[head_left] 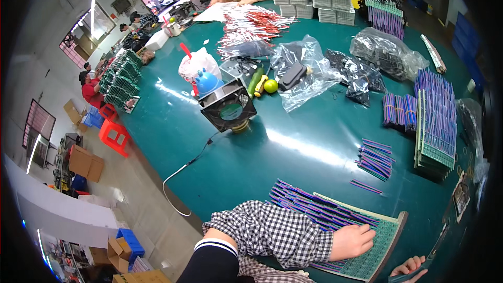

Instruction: The person places multi-wire ribbon cables onto a circuit board panel by hand and solders them in place using a soldering tool.

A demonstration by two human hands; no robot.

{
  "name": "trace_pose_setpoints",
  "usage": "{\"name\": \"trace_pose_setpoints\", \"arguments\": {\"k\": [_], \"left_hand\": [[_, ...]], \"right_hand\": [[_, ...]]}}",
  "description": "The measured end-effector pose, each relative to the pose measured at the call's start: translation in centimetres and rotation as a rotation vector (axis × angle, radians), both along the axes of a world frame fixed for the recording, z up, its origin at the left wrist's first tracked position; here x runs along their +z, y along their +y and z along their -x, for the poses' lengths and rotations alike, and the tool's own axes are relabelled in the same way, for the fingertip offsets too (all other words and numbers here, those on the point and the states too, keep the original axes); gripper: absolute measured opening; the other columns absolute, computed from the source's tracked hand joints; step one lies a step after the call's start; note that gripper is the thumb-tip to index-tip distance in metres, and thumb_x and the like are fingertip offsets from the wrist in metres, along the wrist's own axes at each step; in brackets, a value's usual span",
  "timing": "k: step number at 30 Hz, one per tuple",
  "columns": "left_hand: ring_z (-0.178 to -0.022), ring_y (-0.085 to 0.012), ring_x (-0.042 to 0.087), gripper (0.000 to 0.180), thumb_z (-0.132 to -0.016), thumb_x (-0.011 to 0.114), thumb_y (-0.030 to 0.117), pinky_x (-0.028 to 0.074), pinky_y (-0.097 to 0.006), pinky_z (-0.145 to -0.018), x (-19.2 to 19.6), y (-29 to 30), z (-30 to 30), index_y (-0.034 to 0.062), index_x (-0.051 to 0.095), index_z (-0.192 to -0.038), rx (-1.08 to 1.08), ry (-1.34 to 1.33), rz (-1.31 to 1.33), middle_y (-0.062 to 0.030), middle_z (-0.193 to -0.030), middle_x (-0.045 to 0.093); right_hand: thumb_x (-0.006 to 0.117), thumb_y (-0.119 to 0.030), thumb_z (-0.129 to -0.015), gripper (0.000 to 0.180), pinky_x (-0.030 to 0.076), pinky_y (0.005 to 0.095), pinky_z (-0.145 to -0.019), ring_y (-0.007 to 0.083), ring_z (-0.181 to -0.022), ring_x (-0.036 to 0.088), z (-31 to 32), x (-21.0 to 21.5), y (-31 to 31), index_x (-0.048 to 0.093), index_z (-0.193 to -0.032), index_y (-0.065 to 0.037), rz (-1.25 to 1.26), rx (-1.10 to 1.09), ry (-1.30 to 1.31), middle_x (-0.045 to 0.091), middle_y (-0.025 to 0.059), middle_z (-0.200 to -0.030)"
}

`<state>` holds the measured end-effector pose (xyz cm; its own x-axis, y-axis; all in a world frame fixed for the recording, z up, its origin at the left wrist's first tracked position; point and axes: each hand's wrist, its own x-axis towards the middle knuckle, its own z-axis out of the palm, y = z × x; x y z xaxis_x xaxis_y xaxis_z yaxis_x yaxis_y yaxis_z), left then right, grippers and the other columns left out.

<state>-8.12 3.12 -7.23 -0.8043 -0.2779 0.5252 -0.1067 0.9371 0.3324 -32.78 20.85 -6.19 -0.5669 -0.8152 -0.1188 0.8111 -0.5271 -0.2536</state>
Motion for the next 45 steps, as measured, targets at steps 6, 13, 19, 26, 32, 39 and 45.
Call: {"name": "trace_pose_setpoints", "arguments": {"k": [6, 13, 19, 26, 32, 39, 45], "left_hand": [[-0.082, -0.0226, 0.057, 0.025, -0.074, 0.062, 0.017, 0.054, -0.032, -0.065, 0.3, -0.9, -0.4, 0.0015, 0.061, -0.094, -0.063, -0.032, -0.05, -0.0091, -0.093, 0.055], [-0.086, -0.0217, 0.064, 0.038, -0.076, 0.066, 0.011, 0.056, -0.031, -0.069, 3.5, -2.7, -1.3, -0.0024, 0.069, -0.111, -0.046, -0.144, 0.029, -0.0098, -0.101, 0.065], [-0.09, -0.0221, 0.067, 0.039, -0.074, 0.066, 0.011, 0.057, -0.031, -0.074, 3.4, -2.6, -0.8, -0.0018, 0.071, -0.111, -0.064, -0.192, -0.028, -0.0096, -0.105, 0.067], [-0.087, -0.022, 0.066, 0.038, -0.072, 0.067, 0.01, 0.057, -0.032, -0.074, 3.5, -2.3, -0.7, -0.0005, 0.072, -0.108, -0.05, -0.172, -0.04, -0.0092, -0.103, 0.066], [-0.087, -0.0208, 0.066, 0.038, -0.072, 0.068, 0.009, 0.057, -0.03, -0.072, 3.4, -2.0, -0.8, -0.0006, 0.073, -0.108, -0.022, -0.165, -0.038, -0.0085, -0.102, 0.065], [-0.083, -0.0189, 0.065, 0.034, -0.075, 0.071, 0.009, 0.055, -0.028, -0.068, 3.2, -1.8, -0.5, -0.0001, 0.073, -0.107, -0.001, -0.175, 0.057, -0.0081, -0.103, 0.065], [-0.085, -0.0187, 0.065, 0.035, -0.076, 0.07, 0.011, 0.054, -0.028, -0.067, 3.4, -2.5, -0.9, 0.0009, 0.072, -0.11, -0.047, -0.209, 0.002, -0.0073, -0.104, 0.065]], "right_hand": [[0.05, -0.038, -0.109, 0.039, 0.046, 0.0318, -0.073, 0.0156, -0.093, 0.047, 1.4, -2.3, 2.9, 0.042, -0.135, -0.009, 0.021, 0.102, 0.135, 0.046, 0.0024, -0.109], [0.057, -0.043, -0.103, 0.064, 0.066, 0.0354, -0.071, 0.0303, -0.101, 0.067, -4.6, 2.5, 4.9, 0.05, -0.134, 0.013, -0.619, -0.054, 0.641, 0.063, 0.0167, -0.104], [0.068, -0.045, -0.096, 0.076, 0.065, 0.0409, -0.081, 0.0344, -0.099, 0.071, -7.1, 3.8, 7.9, 0.047, -0.138, 0.015, -0.698, 0.049, 0.784, 0.068, 0.0187, -0.106], [0.068, -0.046, -0.096, 0.077, 0.063, 0.0375, -0.08, 0.0302, -0.094, 0.069, -9.0, 3.8, 8.0, 0.048, -0.136, 0.017, -0.745, 0.135, 0.865, 0.066, 0.0152, -0.099], [0.071, -0.046, -0.094, 0.079, 0.06, 0.0375, -0.082, 0.0289, -0.09, 0.07, -9.6, 4.3, 7.4, 0.047, -0.137, 0.016, -0.786, 0.164, 0.891, 0.066, 0.0146, -0.096], [0.071, -0.047, -0.094, 0.082, 0.061, 0.0377, -0.082, 0.0293, -0.094, 0.069, -9.6, 4.1, 7.4, 0.044, -0.139, 0.017, -0.784, 0.186, 0.888, 0.066, 0.015, -0.099], [0.07, -0.046, -0.095, 0.08, 0.065, 0.0364, -0.076, 0.0296, -0.095, 0.068, -9.3, 3.3, 7.6, 0.044, -0.136, 0.018, -0.738, 0.151, 0.873, 0.065, 0.0157, -0.099]]}}
